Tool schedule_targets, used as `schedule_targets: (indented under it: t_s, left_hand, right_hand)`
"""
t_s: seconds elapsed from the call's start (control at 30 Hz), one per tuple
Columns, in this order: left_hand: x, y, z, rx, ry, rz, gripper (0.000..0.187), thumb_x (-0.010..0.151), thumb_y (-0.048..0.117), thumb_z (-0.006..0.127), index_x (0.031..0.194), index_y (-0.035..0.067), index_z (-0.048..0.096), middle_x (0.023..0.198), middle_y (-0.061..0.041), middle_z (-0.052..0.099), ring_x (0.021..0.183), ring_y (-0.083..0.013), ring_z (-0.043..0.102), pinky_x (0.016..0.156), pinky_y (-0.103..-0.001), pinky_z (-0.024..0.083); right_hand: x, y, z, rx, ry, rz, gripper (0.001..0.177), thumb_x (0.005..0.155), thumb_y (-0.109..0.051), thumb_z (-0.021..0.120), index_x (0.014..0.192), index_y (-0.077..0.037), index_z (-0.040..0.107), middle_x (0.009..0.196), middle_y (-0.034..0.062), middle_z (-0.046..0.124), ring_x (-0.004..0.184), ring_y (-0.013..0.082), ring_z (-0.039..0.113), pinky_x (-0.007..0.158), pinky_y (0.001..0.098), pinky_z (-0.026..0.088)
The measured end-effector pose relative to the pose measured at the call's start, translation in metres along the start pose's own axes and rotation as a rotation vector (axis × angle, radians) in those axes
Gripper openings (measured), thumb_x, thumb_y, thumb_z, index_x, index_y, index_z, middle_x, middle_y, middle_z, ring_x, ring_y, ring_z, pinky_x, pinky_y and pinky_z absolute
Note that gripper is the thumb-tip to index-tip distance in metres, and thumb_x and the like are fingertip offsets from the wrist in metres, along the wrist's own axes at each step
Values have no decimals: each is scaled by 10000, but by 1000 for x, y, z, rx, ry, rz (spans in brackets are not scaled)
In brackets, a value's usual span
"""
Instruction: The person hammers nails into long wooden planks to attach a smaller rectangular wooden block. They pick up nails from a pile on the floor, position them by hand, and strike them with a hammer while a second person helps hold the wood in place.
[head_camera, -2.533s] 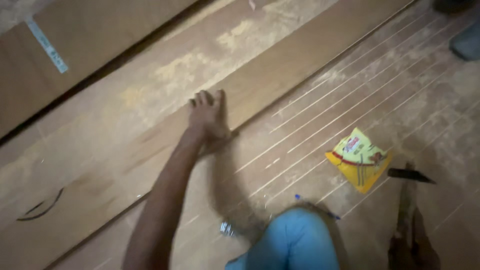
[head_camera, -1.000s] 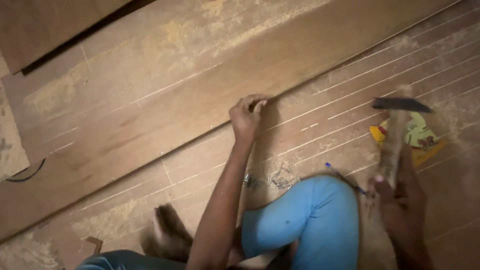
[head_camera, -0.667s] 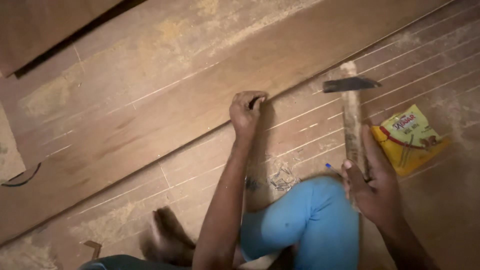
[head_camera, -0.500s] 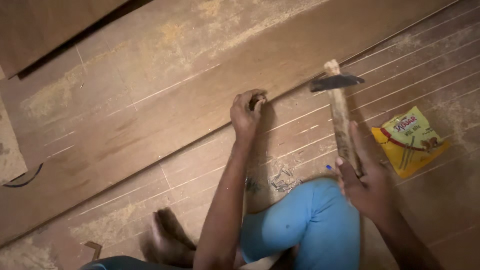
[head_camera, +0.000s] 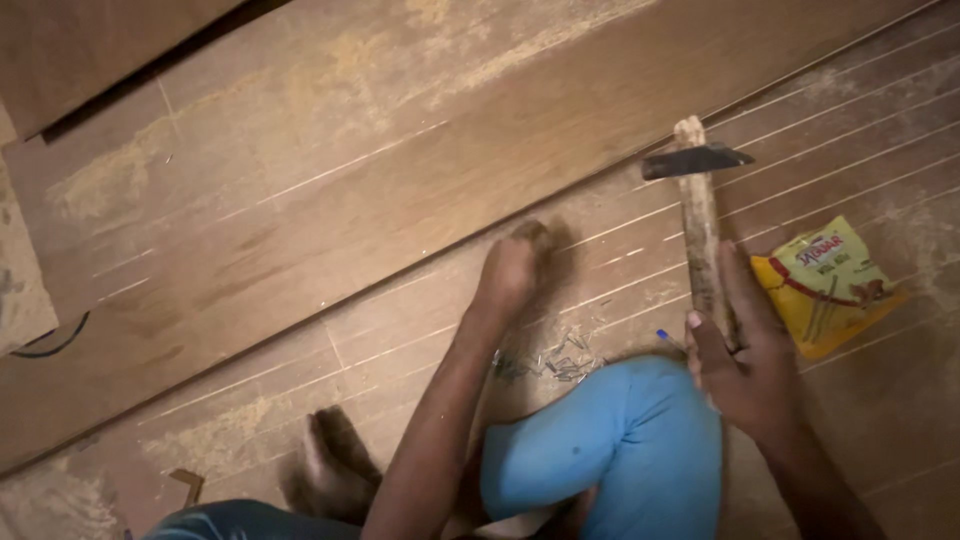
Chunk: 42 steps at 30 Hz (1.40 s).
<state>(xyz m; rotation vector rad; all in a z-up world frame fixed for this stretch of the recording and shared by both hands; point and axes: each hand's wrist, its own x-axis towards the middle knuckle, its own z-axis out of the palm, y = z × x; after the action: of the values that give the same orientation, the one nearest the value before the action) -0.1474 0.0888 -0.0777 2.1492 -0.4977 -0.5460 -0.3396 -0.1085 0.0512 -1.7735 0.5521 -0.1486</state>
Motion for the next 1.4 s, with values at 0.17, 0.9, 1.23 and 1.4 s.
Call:
schedule_targets:
  t_s: [0.17, 0.9, 1.23, 1.4]
  left_hand:
    - [23, 6, -10, 38, 492, 274, 201, 846, 17, 685, 971, 140, 785, 960, -65, 752, 896, -276, 680, 819, -387, 550]
    - [40, -25, 7, 124, 609, 247, 563, 836, 128, 808, 1359, 84, 603, 1118, -119, 740, 1037, -333, 676, 959, -442, 506]
    - [45, -30, 10, 193, 579, 203, 570, 812, 106, 779, 1350, 53, 599, 1052, -188, 686, 935, -367, 627, 882, -464, 484]
    - [41, -28, 13, 148, 592, 231, 549, 853, 112, 773, 1370, 64, 592, 1023, -157, 702, 935, -346, 637, 905, -457, 478]
  right_hand:
    - [3, 5, 5, -30, -9, -22, 727, 960, -48, 570, 1635, -86, 302, 1054, 140, 636, 615, 99, 569, 474, 267, 493]
    - [62, 27, 44, -419, -285, -421, 725, 928, -30, 564, 1601, -193, 352, 1066, 272, 712, 854, 452, 715, 695, 493, 585]
    - [63, 29, 50, -555, -346, -329, 760, 937, -60, 559, 1619, -263, 293, 874, 235, 705, 665, 407, 697, 632, 495, 582]
    - [56, 26, 49, -545, -292, -404, 750, 946, -47, 556, 1616, -255, 290, 949, 254, 701, 675, 407, 701, 615, 489, 582]
